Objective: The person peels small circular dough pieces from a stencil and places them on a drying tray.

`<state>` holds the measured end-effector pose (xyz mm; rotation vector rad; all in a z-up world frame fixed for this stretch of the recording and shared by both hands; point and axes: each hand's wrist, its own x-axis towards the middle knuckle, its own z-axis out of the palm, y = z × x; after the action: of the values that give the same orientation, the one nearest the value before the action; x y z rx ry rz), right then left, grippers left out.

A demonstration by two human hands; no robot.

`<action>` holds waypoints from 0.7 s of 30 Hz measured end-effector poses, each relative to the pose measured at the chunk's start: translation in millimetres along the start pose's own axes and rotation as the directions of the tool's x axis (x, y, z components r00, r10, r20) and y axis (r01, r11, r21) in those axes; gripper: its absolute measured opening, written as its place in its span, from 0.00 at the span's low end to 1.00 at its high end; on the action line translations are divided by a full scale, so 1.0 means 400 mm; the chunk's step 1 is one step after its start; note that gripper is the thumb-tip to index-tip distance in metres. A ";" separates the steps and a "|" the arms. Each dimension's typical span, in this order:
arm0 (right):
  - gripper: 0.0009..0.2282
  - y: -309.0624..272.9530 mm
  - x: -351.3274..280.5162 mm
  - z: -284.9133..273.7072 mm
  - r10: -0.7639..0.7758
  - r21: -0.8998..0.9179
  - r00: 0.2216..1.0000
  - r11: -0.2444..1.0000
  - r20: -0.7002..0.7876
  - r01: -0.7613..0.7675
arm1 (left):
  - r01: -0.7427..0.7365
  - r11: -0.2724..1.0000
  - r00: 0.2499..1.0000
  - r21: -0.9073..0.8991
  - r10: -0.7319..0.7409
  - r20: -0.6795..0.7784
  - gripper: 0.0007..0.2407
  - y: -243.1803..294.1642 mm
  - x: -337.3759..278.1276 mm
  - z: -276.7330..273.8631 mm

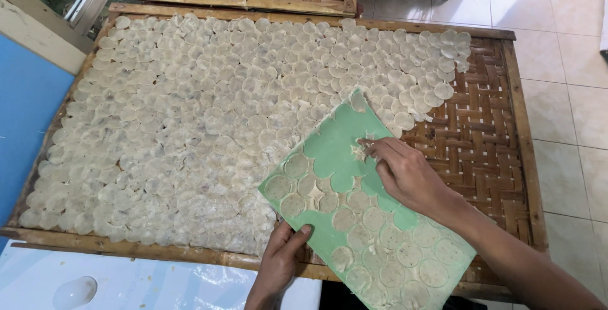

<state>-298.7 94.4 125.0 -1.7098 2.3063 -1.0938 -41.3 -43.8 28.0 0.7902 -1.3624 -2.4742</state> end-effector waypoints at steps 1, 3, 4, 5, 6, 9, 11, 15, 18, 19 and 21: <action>0.15 0.004 -0.003 0.002 0.001 0.000 1.000 1.000 0.000 -0.001 | 0.001 1.000 1.000 0.000 -0.001 0.001 0.17 0.003 0.000 0.003; 0.09 0.013 -0.009 0.006 0.043 -0.011 0.999 0.999 -0.031 -0.043 | -0.020 1.000 1.000 -0.020 0.020 0.011 0.17 0.010 0.000 0.009; 0.09 0.008 -0.004 0.001 0.045 -0.012 0.998 0.999 -0.032 -0.045 | -0.019 1.000 1.000 -0.019 0.019 0.013 0.17 0.005 0.000 0.006; 0.09 0.003 0.003 -0.005 -0.002 -0.053 0.998 0.999 -0.070 -0.002 | -0.009 1.000 1.000 -0.021 0.009 0.012 0.17 0.002 0.001 0.003; 0.09 -0.003 0.010 -0.011 -0.049 -0.096 0.993 0.995 -0.105 0.039 | 0.002 1.000 1.000 -0.022 -0.001 0.011 0.17 -0.001 0.002 0.000; 0.13 0.010 0.031 -0.016 0.052 -0.007 0.994 0.999 -0.094 -0.053 | -0.018 1.000 1.000 0.002 0.018 0.013 0.17 0.002 0.001 0.002; 0.12 0.059 0.052 0.006 0.104 0.024 0.986 0.995 -0.130 -0.102 | -0.012 1.000 1.000 -0.019 0.012 0.012 0.17 0.005 0.001 0.006; 0.09 0.123 0.099 0.030 0.068 -0.002 0.966 0.998 -0.249 -0.070 | -0.001 0.998 1.000 -0.060 0.000 -0.002 0.18 0.025 -0.001 0.024; 0.07 0.125 0.127 0.036 -0.081 -0.226 0.951 0.974 -0.298 0.012 | 0.017 0.995 1.000 -0.096 -0.017 0.003 0.18 0.022 0.000 0.021; 0.07 0.127 0.132 0.038 -0.081 -0.225 0.951 0.974 -0.299 0.012 | 0.017 0.995 1.000 -0.094 -0.017 0.002 0.18 -0.007 0.004 -0.004; 0.06 0.134 0.139 0.042 -0.160 -0.319 0.950 0.945 -0.268 0.069 | 0.133 0.991 0.987 0.018 -0.131 -0.093 0.18 -0.066 0.011 -0.053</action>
<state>-355.7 45.3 101.1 -1.9273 2.7105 -1.1225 -31.5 -46.5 -4.8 1.0178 -1.3512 -2.4886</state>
